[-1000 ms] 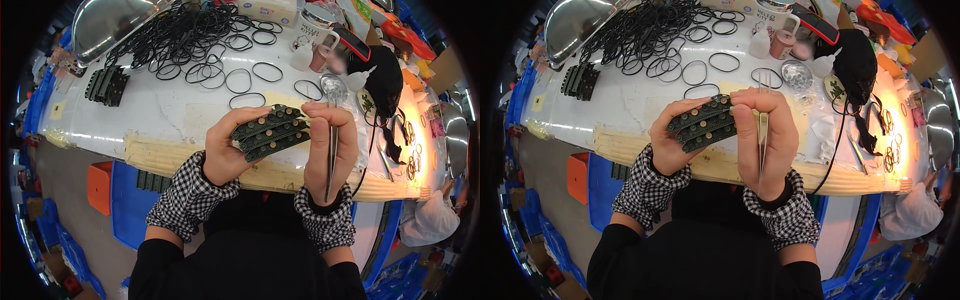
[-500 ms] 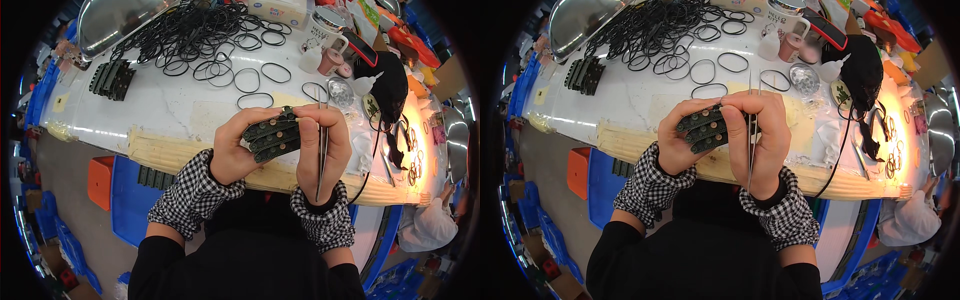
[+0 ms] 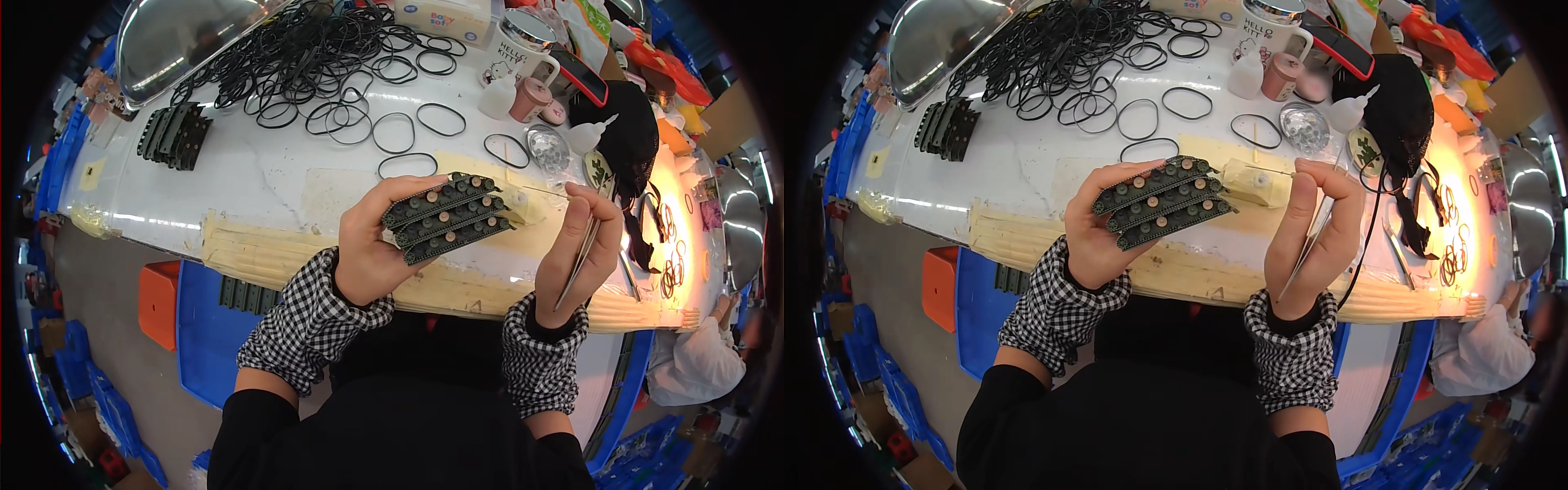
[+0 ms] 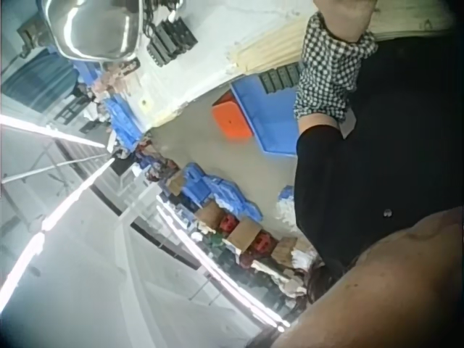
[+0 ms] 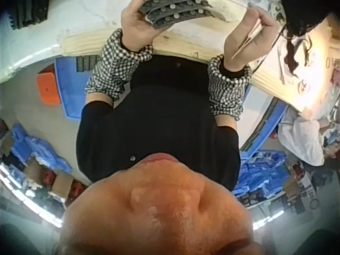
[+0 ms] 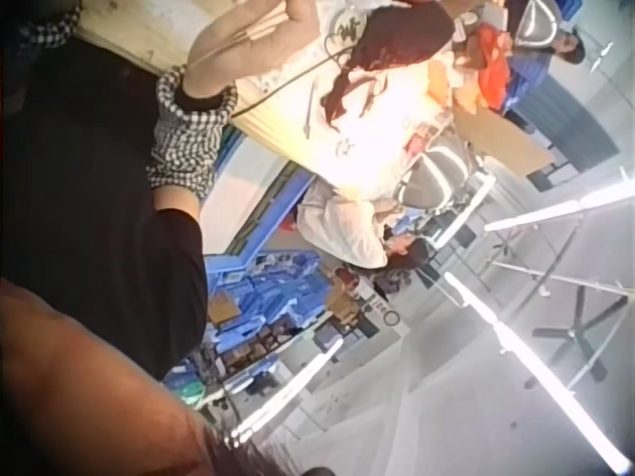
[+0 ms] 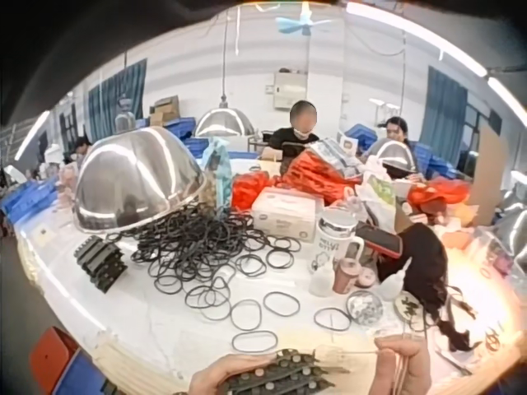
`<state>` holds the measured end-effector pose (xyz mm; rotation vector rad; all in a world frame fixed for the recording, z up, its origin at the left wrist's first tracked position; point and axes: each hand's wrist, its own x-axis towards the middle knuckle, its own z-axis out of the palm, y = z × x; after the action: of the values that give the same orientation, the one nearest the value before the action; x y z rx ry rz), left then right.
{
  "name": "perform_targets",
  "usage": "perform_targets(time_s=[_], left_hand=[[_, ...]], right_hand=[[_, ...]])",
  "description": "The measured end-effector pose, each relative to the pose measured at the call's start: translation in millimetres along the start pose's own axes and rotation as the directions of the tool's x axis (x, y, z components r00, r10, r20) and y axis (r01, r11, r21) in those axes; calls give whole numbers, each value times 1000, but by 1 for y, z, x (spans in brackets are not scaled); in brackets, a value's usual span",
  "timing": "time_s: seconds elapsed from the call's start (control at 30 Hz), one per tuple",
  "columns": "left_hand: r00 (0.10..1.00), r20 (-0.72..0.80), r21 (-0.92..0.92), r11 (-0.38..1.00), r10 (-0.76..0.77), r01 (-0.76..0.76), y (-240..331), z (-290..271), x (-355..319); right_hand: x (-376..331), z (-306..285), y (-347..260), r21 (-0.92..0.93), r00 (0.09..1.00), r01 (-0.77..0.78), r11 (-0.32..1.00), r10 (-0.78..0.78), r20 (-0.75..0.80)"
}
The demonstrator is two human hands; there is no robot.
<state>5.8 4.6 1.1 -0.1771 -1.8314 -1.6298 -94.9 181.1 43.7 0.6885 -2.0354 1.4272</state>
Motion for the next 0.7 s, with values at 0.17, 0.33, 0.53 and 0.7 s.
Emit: perform_targets(time_s=[0.17,0.33,0.53,0.7], left_hand=[[1000,-25,-13,1000,-9,9,2,4,2],[1000,-13,10,1000,-12,12,1,1,1],[1000,-4,-11,1000,-6,6,-1,2,1],[1000,-14,-19,1000,-8,8,-1,2,0]], right_hand=[[4,-6,22,-356,954,283,891,-223,201],[2,-5,21,-354,956,291,889,-255,144],[-8,-1,-19,173,991,44,984,-65,118],[-15,23,-27,398,957,-13,917,-104,272]])
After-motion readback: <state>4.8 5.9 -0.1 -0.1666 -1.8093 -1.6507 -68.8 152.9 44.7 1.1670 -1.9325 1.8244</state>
